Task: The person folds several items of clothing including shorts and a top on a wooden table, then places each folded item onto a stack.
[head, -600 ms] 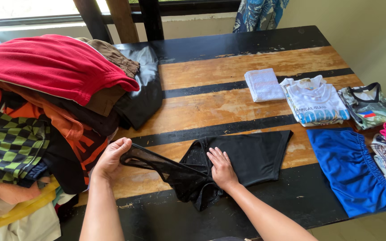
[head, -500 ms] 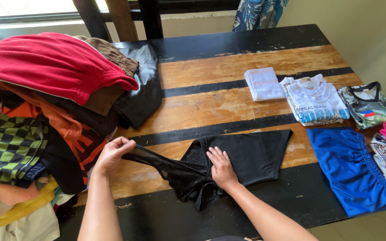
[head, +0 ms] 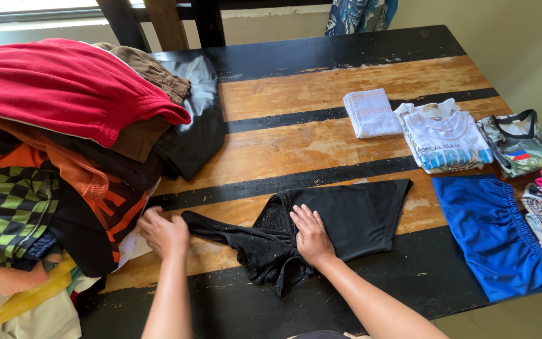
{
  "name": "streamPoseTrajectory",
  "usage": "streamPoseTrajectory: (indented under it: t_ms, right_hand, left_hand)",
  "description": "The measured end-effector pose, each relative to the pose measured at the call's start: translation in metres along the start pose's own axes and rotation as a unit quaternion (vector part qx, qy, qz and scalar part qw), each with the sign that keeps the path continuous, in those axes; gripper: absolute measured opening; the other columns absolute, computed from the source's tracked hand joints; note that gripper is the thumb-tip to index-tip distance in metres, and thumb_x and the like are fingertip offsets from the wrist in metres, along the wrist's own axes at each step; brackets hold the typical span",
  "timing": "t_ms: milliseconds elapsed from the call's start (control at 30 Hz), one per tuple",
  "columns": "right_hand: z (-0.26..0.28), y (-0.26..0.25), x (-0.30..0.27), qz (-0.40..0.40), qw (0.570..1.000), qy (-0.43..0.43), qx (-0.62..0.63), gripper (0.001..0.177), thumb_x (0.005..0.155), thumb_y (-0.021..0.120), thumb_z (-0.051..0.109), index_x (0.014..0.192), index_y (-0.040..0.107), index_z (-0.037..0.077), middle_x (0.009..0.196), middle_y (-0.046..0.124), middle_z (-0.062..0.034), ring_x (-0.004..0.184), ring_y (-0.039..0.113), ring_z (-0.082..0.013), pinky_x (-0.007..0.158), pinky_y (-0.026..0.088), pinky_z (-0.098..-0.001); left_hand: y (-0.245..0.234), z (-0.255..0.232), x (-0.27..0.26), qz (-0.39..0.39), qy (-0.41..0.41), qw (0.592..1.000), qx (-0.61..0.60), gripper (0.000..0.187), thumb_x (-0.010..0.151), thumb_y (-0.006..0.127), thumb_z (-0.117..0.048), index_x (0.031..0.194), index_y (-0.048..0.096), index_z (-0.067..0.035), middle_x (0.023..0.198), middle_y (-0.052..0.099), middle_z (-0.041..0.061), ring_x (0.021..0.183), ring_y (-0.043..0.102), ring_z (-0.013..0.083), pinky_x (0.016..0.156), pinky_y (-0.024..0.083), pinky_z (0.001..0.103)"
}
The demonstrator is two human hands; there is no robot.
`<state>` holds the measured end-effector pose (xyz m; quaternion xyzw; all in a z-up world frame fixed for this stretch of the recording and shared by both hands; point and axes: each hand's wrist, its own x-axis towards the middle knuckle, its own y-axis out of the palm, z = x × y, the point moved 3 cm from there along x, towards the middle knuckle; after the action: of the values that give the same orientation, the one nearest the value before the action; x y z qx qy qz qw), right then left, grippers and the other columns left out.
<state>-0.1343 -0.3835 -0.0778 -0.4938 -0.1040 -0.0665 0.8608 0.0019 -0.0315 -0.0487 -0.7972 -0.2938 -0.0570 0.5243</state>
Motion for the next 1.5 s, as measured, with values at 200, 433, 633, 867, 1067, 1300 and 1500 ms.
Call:
streamPoseTrajectory:
  t_ms: [200, 433, 633, 867, 1067, 1300, 1500]
  right_hand:
    - [0.001, 0.001, 0.0, -0.003, 1.0, -0.002, -0.005, 0.054, 0.086, 0.053, 0.001, 0.139, 0.058, 0.006, 0.152, 0.051, -0.0115, 0.148, 0.038, -0.0309, 0.122, 0.024, -0.0501]
    - [0.0, 0.002, -0.001, 0.002, 1.0, 0.0, 0.0, 0.052, 0.089, 0.052, 0.002, 0.141, 0.057, 0.006, 0.153, 0.05, -0.011, 0.149, 0.037, -0.0303, 0.122, 0.023, -0.0499]
    - [-0.002, 0.003, -0.002, -0.002, 1.0, -0.011, -0.014, 0.054, 0.086, 0.053, 0.002, 0.14, 0.057, 0.005, 0.154, 0.049, -0.0118, 0.149, 0.036, -0.0309, 0.122, 0.023, -0.0498]
    - [-0.005, 0.005, -0.001, 0.003, 1.0, -0.001, -0.004, 0.055, 0.086, 0.053, 0.002, 0.14, 0.058, 0.006, 0.153, 0.05, -0.0108, 0.149, 0.036, -0.03, 0.123, 0.023, -0.0499]
    - [-0.005, 0.004, -0.001, 0.004, 1.0, 0.005, 0.022, 0.054, 0.086, 0.053, 0.001, 0.139, 0.059, 0.006, 0.153, 0.05, -0.0111, 0.149, 0.036, -0.0303, 0.122, 0.023, -0.0504]
    - [-0.025, -0.006, 0.008, -0.015, 0.968, 0.067, 0.243, 0.044, 0.089, 0.059, 0.003, 0.132, 0.069, 0.003, 0.14, 0.066, -0.0133, 0.144, 0.049, -0.0297, 0.121, 0.026, -0.0473]
    - [-0.051, -0.038, 0.022, -0.011, 0.794, 0.254, 0.552, 0.055, 0.097, 0.061, 0.033, 0.14, 0.061, -0.001, 0.136, 0.068, -0.0184, 0.128, 0.063, -0.0275, 0.111, 0.045, -0.041]
  left_hand:
    - [-0.014, -0.034, -0.051, 0.401, -0.165, 0.901, 0.01, 0.085, 0.097, 0.043, -0.077, 0.08, 0.079, -0.002, 0.084, 0.076, 0.016, 0.086, 0.074, 0.0341, 0.081, 0.057, 0.051]
    - [-0.022, -0.045, -0.056, 0.445, -0.234, 0.86, -0.085, 0.072, 0.083, 0.073, -0.063, 0.078, 0.075, 0.008, 0.067, 0.074, 0.018, 0.064, 0.073, 0.0285, 0.065, 0.059, 0.041]
    - [0.007, -0.054, -0.079, 0.422, -0.294, 0.815, -0.265, 0.045, 0.08, 0.085, -0.031, 0.073, 0.068, 0.011, 0.059, 0.066, 0.018, 0.041, 0.062, 0.0254, 0.042, 0.05, 0.038]
    - [0.056, -0.042, -0.091, 0.265, -0.332, 0.848, -0.315, 0.029, 0.087, 0.077, -0.019, 0.09, 0.073, 0.01, 0.074, 0.07, 0.013, 0.061, 0.064, 0.0215, 0.057, 0.051, 0.035]
    - [0.15, -0.014, -0.096, 0.318, -0.49, 0.543, -0.604, 0.025, 0.098, 0.06, -0.007, 0.119, 0.07, 0.003, 0.103, 0.075, 0.013, 0.089, 0.072, 0.0223, 0.081, 0.061, 0.034]
    - [0.143, -0.038, -0.092, 0.34, -0.462, 0.557, -0.601, 0.037, 0.089, 0.055, 0.008, 0.123, 0.069, -0.002, 0.112, 0.072, 0.015, 0.099, 0.069, 0.024, 0.088, 0.059, 0.034]
    - [0.003, -0.156, -0.109, 0.191, -0.019, 0.857, -0.478, 0.032, 0.088, 0.063, 0.004, 0.119, 0.069, 0.001, 0.113, 0.074, 0.02, 0.103, 0.071, 0.0343, 0.091, 0.057, 0.041]
